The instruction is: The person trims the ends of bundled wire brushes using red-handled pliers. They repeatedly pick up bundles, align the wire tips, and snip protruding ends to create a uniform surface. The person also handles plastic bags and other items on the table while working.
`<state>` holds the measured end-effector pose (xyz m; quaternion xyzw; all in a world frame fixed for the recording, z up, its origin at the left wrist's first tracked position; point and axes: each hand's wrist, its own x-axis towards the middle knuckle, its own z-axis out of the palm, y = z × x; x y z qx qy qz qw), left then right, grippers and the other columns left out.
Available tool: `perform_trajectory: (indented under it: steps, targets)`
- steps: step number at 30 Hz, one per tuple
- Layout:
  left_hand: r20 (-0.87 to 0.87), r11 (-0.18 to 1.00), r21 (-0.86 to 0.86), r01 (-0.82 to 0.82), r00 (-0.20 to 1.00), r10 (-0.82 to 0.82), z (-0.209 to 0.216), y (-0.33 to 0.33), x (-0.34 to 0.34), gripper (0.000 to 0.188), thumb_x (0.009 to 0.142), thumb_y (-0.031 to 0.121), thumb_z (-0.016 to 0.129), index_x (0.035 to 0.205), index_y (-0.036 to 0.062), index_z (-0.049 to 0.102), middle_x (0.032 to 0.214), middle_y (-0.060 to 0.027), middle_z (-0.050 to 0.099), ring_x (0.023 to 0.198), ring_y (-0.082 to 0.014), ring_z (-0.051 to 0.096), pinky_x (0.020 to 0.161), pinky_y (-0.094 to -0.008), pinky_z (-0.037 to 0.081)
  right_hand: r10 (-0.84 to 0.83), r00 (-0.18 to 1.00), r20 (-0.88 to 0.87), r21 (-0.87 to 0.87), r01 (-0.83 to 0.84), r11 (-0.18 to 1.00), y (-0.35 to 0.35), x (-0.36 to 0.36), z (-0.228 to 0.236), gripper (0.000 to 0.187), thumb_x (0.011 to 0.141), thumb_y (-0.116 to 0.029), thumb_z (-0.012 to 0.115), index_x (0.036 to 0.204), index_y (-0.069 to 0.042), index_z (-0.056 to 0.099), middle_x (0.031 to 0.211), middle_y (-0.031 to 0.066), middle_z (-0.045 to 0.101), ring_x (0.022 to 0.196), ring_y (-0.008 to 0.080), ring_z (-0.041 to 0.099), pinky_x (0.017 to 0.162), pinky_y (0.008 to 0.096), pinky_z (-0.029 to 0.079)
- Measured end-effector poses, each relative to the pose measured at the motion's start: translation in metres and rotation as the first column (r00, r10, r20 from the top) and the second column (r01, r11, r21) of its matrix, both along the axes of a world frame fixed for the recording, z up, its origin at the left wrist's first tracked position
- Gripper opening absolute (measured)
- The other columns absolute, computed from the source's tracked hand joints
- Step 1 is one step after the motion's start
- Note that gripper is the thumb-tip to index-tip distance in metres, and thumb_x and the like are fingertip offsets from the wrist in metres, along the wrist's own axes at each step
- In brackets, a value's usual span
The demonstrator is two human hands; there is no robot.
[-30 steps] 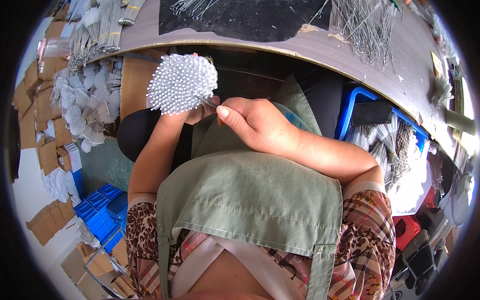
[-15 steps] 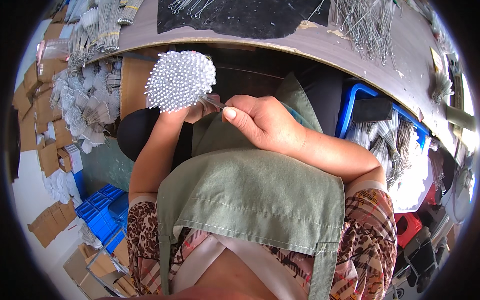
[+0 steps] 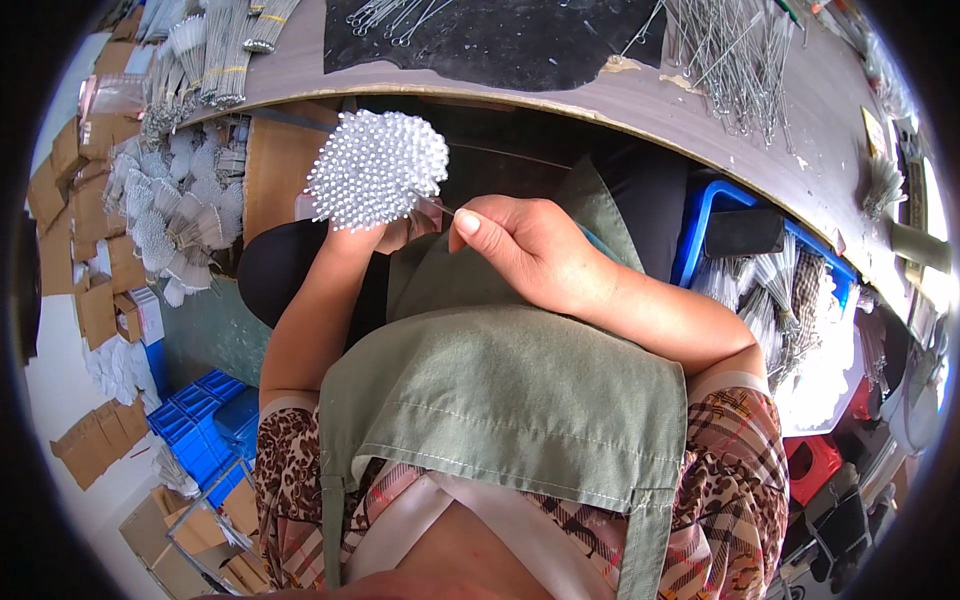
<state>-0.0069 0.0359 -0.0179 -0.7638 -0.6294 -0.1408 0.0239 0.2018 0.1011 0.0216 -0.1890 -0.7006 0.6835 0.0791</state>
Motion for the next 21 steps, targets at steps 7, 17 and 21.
perform_trajectory:
  steps: [7,17,21]
  targets:
    - [0.239,1.000,0.029,0.010,0.971,-0.017,-0.027,-0.013,-0.010,0.028,0.085,0.021,0.048,0.108,0.0110,0.059,0.110,-0.0109,0.059,0.102,-0.0281,0.056,0.092,-0.0444,0.042,0.004,0.998,0.061,0.085,-0.009,0.996,0.004,0.000,0.007,0.045,0.095,-0.039,0.040,0.086,-0.001,0.062,0.062,0.0015,0.045,0.058,0.0080,0.040,0.056,0.0240,0.036]
    - [0.368,0.995,-0.014,-0.100,0.925,0.098,-0.062,-0.025,-0.022,0.030,0.087,0.020,0.044,0.112,0.0073,0.055,0.112,-0.0132,0.057,0.103,-0.0293,0.055,0.092,-0.0451,0.043,-0.002,0.997,0.073,0.087,-0.004,0.996,0.007,-0.001,0.005,0.044,0.095,-0.038,0.040,0.086,-0.002,0.062,0.065,0.0032,0.049,0.060,0.0094,0.043,0.059,0.0246,0.038]
    - [0.386,0.994,-0.027,-0.108,0.916,0.110,-0.065,-0.025,-0.021,0.030,0.088,0.019,0.043,0.113,0.0059,0.054,0.113,-0.0140,0.057,0.103,-0.0298,0.055,0.092,-0.0454,0.043,-0.011,0.998,0.055,0.082,0.007,0.997,0.007,-0.003,0.003,0.043,0.095,-0.038,0.041,0.085,-0.002,0.062,0.065,0.0031,0.049,0.060,0.0092,0.043,0.059,0.0245,0.038]
